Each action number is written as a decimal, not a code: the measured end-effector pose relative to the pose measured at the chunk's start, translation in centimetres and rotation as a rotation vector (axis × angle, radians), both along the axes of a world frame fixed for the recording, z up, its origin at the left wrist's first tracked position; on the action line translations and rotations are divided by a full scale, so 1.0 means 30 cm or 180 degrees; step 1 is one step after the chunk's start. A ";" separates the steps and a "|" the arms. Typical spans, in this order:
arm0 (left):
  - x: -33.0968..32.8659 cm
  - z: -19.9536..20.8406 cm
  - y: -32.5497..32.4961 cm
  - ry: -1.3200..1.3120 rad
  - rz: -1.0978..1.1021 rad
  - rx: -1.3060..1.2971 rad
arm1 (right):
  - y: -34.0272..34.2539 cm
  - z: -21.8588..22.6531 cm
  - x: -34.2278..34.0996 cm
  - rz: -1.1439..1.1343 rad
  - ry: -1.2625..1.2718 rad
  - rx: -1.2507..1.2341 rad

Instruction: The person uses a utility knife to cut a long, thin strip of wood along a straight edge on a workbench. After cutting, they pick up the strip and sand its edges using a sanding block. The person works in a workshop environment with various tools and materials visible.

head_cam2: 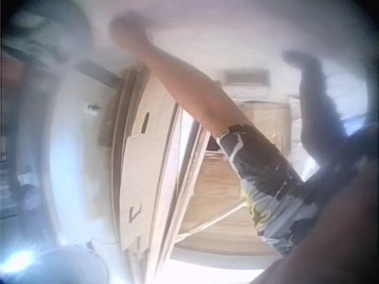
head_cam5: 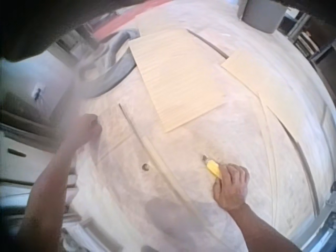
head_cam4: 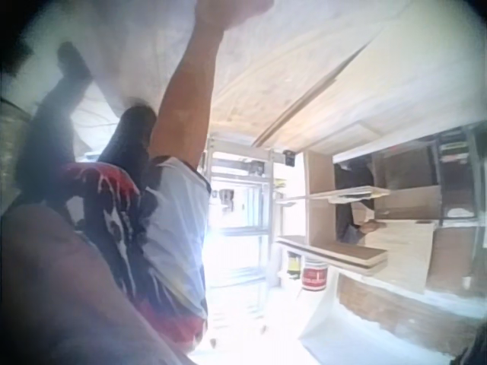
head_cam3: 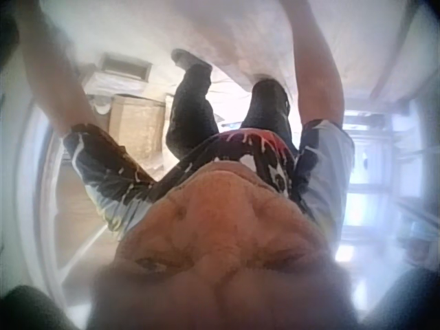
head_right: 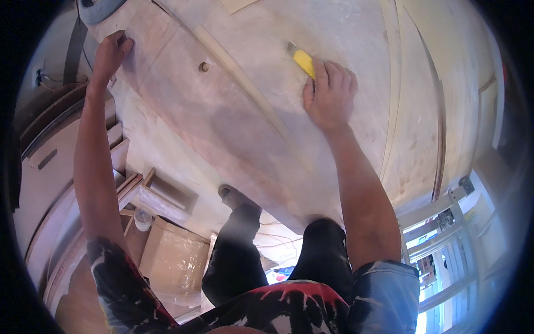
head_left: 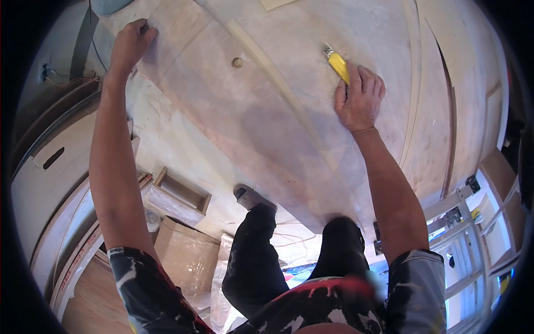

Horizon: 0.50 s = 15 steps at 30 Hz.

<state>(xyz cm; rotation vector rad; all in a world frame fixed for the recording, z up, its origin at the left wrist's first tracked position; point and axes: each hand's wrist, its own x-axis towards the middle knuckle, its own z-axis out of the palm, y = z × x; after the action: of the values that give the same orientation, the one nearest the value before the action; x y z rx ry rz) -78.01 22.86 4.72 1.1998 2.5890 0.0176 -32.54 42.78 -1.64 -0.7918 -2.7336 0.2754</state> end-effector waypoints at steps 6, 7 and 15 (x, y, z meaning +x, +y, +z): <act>-0.006 -0.005 -0.016 -0.0089 0.0015 0.0035 | 0.001 0.001 -0.003 0.0017 -0.0026 0.0045; -0.003 -0.006 -0.015 -0.0071 0.0001 0.0040 | 0.002 0.004 -0.003 0.0020 -0.0037 0.0034; -0.024 -0.019 0.001 -0.0084 0.0259 0.0087 | -0.002 0.007 -0.005 0.0030 -0.0048 0.0046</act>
<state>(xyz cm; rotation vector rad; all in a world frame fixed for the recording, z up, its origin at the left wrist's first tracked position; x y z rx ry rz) -78.74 22.90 4.17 1.0952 2.6211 0.0854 -32.70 42.72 -1.44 -0.7806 -2.7510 0.2522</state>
